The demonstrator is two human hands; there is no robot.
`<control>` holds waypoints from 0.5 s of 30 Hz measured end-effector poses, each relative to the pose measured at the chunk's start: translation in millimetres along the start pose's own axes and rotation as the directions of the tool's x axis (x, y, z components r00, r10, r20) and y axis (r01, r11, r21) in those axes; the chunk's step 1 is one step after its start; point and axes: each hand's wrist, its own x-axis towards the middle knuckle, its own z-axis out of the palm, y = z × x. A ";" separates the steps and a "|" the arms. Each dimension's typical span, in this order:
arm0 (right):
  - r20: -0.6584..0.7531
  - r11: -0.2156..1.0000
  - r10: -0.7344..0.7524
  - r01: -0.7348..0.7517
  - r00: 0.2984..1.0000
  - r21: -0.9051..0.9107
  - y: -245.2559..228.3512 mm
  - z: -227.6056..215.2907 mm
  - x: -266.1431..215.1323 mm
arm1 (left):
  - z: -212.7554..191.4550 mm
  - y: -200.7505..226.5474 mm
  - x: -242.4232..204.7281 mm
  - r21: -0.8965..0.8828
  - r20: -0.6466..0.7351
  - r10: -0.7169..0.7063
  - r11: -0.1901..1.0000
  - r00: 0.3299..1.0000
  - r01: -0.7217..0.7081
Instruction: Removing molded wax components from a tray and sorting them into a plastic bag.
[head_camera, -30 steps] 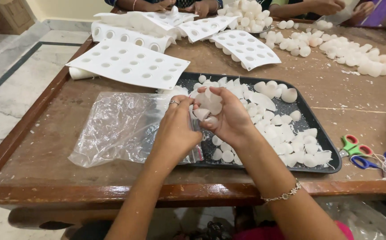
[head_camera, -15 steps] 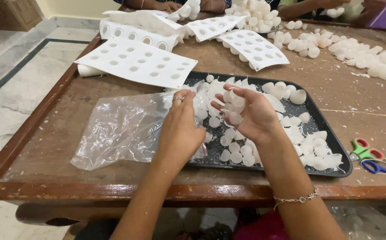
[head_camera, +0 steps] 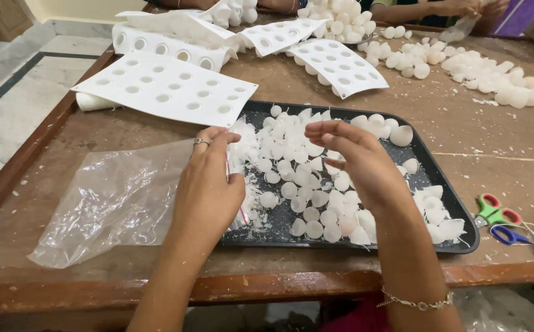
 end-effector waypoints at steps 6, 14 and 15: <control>-0.088 0.808 -0.192 0.107 0.977 -0.580 -3.0 5.1 -11.7 | 4.8 8.0 -4.9 -0.006 -0.006 0.009 1.000 1.000 -0.009; 0.149 0.481 -0.405 0.349 0.902 -0.804 17.1 26.1 -13.8 | 8.6 4.4 -4.6 0.045 0.008 0.011 0.999 1.000 -0.011; 0.150 0.481 -0.406 0.351 0.901 -0.804 12.7 23.1 -13.9 | 7.5 5.0 -4.5 0.046 0.006 0.011 0.999 1.000 -0.011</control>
